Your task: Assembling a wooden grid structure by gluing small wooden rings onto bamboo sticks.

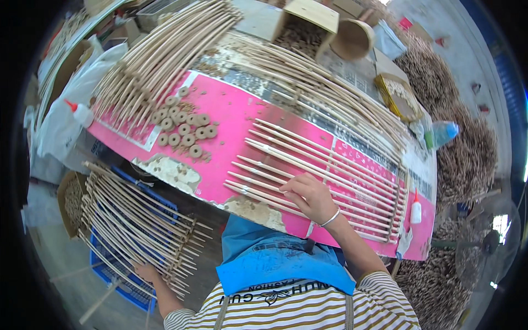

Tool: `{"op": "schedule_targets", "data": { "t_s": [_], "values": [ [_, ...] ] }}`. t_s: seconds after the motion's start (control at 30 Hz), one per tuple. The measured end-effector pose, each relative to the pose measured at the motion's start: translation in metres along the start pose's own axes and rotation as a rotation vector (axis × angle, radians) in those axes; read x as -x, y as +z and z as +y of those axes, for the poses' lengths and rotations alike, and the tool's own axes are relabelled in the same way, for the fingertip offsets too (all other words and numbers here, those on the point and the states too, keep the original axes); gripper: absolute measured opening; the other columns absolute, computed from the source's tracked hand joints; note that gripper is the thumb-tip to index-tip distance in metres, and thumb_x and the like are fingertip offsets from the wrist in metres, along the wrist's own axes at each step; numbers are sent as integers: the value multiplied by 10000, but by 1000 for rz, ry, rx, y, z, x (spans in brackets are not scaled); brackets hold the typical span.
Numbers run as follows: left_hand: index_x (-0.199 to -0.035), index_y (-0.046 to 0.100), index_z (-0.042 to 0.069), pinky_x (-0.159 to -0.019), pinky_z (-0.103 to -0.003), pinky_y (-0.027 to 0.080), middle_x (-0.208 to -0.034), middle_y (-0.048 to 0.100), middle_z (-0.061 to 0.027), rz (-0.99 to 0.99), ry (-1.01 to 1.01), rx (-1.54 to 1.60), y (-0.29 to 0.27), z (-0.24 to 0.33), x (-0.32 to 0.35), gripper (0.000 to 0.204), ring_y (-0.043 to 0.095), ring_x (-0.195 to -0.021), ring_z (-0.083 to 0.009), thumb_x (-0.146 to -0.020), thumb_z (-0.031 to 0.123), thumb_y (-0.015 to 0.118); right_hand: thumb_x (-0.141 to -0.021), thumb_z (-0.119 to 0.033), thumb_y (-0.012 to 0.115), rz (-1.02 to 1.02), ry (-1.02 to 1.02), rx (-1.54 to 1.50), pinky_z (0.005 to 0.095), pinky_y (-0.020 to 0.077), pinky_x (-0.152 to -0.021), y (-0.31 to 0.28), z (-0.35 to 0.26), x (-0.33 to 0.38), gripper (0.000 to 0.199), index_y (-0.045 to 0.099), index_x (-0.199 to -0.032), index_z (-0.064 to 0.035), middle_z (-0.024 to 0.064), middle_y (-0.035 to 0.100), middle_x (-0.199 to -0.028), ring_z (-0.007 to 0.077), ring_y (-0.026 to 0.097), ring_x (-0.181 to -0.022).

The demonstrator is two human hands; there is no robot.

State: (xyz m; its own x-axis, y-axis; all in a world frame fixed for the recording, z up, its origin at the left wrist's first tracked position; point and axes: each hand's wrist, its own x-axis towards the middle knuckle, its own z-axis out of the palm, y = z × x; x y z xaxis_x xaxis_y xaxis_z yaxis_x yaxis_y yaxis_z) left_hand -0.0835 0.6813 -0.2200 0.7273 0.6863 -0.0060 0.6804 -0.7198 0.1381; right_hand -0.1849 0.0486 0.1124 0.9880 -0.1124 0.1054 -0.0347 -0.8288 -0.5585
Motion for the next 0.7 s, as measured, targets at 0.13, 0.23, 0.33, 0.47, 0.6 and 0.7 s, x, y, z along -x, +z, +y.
{"op": "schedule_targets", "data": {
  "t_s": [0.13,0.23,0.33,0.47,0.6,0.7],
  "values": [
    [-1588,434,159,-959,-502,541,-1399,577,-226,185,103,78,-30,21,3,663,632,-1177,-422,-982,172,703,-917,-79,735,215,93,-13,396,555,-820,-25,22,17,129,768,-1040,-58,119,724,-945,298,694,-903],
    [-1405,594,13,-928,-409,533,-1292,632,-200,297,342,471,-66,79,33,362,646,-1084,-336,-1091,191,570,-930,-57,710,358,230,-14,386,547,-826,-46,61,42,134,769,-1049,-42,121,732,-964,288,700,-919],
    [-1322,639,-34,-943,-348,511,-1211,659,-158,217,642,713,-125,184,92,293,640,-1059,-251,-1091,131,564,-948,-56,690,485,324,70,381,545,-841,-68,111,65,169,756,-1101,-27,125,726,-990,285,695,-944],
    [-1227,676,-33,-918,-331,509,-1112,687,-138,2,1057,956,-203,328,187,211,649,-1020,-240,-1039,29,601,-970,-38,667,627,352,-27,340,546,-809,-99,163,83,234,720,-1198,-28,123,698,-1018,223,696,-928],
    [-1293,698,45,-982,-425,528,-1298,711,-130,-357,1730,849,-232,483,310,397,681,-1166,-308,-899,10,718,-981,-54,675,555,424,-58,329,546,-812,-87,143,112,184,753,-1146,-35,99,739,-986,194,705,-923],
    [-1428,636,160,-1083,-454,481,-1417,631,-118,-431,2134,691,-225,575,397,547,602,-1285,-330,-896,107,751,-945,-71,715,523,352,-197,377,556,-821,-61,115,118,166,761,-1103,-51,118,745,-1003,280,707,-923]
  ]
}}
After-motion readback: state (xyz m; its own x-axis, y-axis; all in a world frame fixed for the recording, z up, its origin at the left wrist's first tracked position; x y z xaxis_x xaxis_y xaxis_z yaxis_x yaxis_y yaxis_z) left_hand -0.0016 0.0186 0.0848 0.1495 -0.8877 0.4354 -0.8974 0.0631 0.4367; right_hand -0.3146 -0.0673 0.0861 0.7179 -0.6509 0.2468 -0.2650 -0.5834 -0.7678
